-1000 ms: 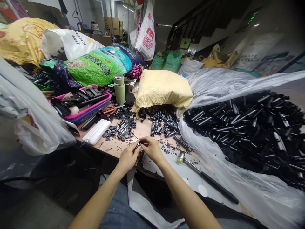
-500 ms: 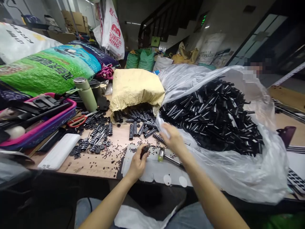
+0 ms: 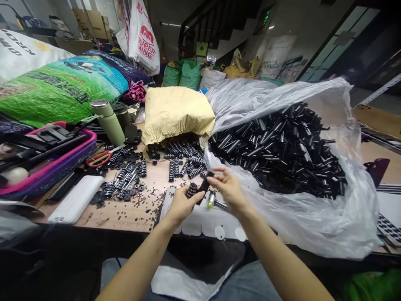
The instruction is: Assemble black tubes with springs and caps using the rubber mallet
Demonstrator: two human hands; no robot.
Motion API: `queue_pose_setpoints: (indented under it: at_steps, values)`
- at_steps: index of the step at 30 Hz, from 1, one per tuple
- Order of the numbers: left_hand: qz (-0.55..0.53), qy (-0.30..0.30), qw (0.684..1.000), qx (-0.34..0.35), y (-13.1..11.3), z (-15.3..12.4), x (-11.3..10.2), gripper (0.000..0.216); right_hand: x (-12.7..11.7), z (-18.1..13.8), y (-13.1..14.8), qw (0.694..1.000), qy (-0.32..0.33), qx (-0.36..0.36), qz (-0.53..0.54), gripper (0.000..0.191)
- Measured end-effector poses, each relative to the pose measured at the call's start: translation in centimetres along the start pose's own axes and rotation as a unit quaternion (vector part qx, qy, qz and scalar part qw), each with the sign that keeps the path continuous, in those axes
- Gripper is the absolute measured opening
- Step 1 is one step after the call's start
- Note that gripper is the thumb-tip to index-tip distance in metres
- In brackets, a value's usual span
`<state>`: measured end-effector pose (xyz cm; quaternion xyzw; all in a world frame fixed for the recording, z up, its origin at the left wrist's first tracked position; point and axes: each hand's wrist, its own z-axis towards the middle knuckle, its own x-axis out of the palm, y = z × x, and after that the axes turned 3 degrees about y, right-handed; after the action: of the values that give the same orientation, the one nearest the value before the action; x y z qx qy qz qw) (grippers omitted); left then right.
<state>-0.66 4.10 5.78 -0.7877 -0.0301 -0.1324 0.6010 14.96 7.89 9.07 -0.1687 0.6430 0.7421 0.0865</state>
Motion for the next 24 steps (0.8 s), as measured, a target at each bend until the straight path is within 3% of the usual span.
queue_pose_setpoints:
  at_steps: [2,4,6,8,11,15,19,24]
  values:
    - [-0.027,0.031,0.999,-0.035,0.2,0.1,0.0,0.034,1.7,-1.3,0.1,0.999,0.041,-0.022,-0.005,0.045]
    - [-0.037,0.034,0.998,-0.045,0.7,-0.1,0.0,0.034,2.3,-2.2,0.1,0.988,0.073,-0.088,-0.106,0.07]
    - [-0.035,0.026,0.998,-0.04,1.0,-0.4,-0.2,0.034,2.1,-2.7,0.0,0.956,0.116,-0.15,-0.225,0.092]
    - [-0.059,0.025,0.997,-0.032,1.1,-0.7,-0.3,0.037,1.7,-3.2,0.0,0.934,0.142,-0.175,-0.278,0.096]
    - [-0.152,0.037,0.987,-0.026,0.9,-1.1,-0.2,0.044,1.6,-4.1,-0.1,0.944,0.146,-0.183,-0.234,0.1]
    - [-0.222,0.015,0.975,-0.015,0.7,-1.5,0.2,0.035,2.6,-5.6,-0.7,0.953,0.16,-0.202,-0.162,0.105]
    - [-0.233,0.051,0.971,-0.021,0.6,-2.0,0.9,0.027,3.5,-6.5,-1.5,0.951,0.155,-0.205,-0.173,0.111]
    - [-0.204,0.039,0.977,-0.038,0.5,-2.6,1.3,0.025,3.6,-7.1,-1.8,0.955,0.154,-0.174,-0.184,0.112]
